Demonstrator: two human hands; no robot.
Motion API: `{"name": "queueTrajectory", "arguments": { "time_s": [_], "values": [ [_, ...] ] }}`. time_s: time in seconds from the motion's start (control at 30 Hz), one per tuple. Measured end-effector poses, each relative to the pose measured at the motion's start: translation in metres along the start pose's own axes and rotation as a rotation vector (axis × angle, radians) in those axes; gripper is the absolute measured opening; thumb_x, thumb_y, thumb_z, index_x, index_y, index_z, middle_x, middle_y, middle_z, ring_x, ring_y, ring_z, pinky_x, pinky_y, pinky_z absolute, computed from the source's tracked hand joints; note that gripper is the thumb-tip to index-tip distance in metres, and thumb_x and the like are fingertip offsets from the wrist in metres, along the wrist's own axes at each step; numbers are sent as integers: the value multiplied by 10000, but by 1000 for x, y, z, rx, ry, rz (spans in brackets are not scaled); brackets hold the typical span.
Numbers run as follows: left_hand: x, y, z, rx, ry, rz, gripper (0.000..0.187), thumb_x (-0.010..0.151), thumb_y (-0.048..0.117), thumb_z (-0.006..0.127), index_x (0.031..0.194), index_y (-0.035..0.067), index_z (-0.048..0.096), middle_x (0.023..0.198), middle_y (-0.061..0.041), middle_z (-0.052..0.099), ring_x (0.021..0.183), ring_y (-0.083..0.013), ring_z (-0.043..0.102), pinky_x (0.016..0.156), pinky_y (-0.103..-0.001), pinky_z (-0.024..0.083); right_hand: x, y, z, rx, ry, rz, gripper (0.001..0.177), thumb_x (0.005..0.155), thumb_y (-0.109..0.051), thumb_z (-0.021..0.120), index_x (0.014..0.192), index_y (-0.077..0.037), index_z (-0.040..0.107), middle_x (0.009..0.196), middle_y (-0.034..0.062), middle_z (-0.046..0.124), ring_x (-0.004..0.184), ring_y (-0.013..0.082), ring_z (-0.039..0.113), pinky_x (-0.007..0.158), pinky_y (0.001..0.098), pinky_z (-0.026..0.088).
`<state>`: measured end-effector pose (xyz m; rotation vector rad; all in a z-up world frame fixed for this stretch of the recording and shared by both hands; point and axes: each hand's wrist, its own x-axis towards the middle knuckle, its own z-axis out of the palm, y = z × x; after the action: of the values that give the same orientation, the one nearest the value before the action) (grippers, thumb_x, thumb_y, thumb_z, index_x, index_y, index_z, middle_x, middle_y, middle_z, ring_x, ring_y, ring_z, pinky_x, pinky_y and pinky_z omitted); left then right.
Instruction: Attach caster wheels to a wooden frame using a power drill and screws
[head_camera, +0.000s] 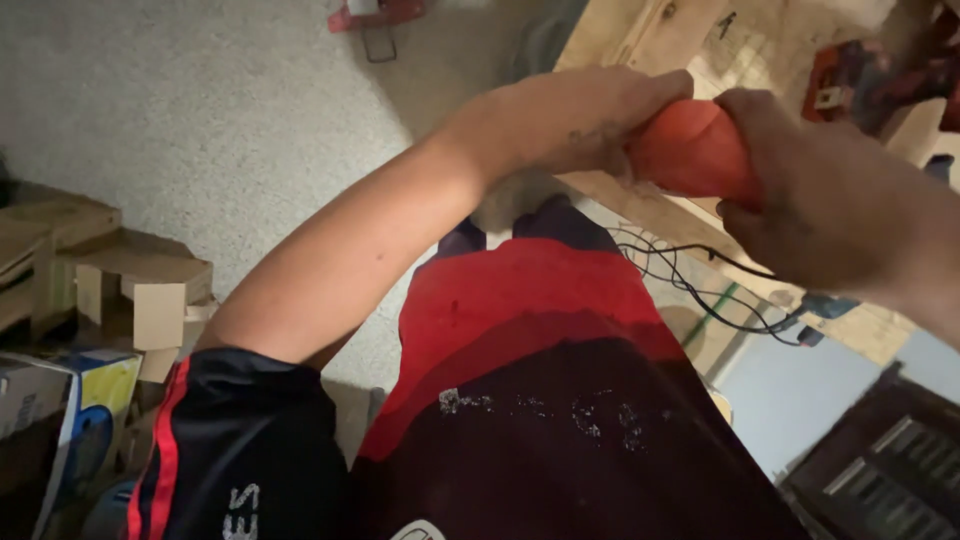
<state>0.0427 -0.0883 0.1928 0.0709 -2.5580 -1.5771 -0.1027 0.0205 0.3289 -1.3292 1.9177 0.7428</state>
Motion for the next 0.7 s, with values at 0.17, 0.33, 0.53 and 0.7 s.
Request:
{"name": "queueTrajectory", "arguments": {
  "time_s": [0.17,0.33,0.53,0.7],
  "values": [
    [2,-1,1,9,-16,-66,368,890,129,818,1071,121,498,929,-132,690,777,-291,692,576,-468,469,-10,-25,-13,82,-132,189,707,979,-68,624,1570,-181,253,1058,274,728,732,441,806,634,525,670],
    [7,-7,3,4,-63,-2,335,877,65,732,1106,119,493,918,-123,699,768,-281,660,629,-441,472,-18,-26,-10,121,-94,171,625,973,-104,578,1522,-163,287,934,256,721,672,418,743,573,505,579],
    [6,-7,4,-21,-85,-37,290,906,69,688,1143,140,537,887,-68,721,765,-221,652,648,-391,478,-19,-17,5,110,8,60,577,946,-76,551,1476,-117,325,874,253,727,711,434,738,568,529,562],
    [2,-1,2,38,-109,-98,359,807,14,702,1089,146,524,950,-86,697,817,-260,635,681,-432,452,-27,-16,13,67,119,-20,640,911,-70,601,1483,-112,317,985,282,725,793,490,741,574,558,568]
  ]
}}
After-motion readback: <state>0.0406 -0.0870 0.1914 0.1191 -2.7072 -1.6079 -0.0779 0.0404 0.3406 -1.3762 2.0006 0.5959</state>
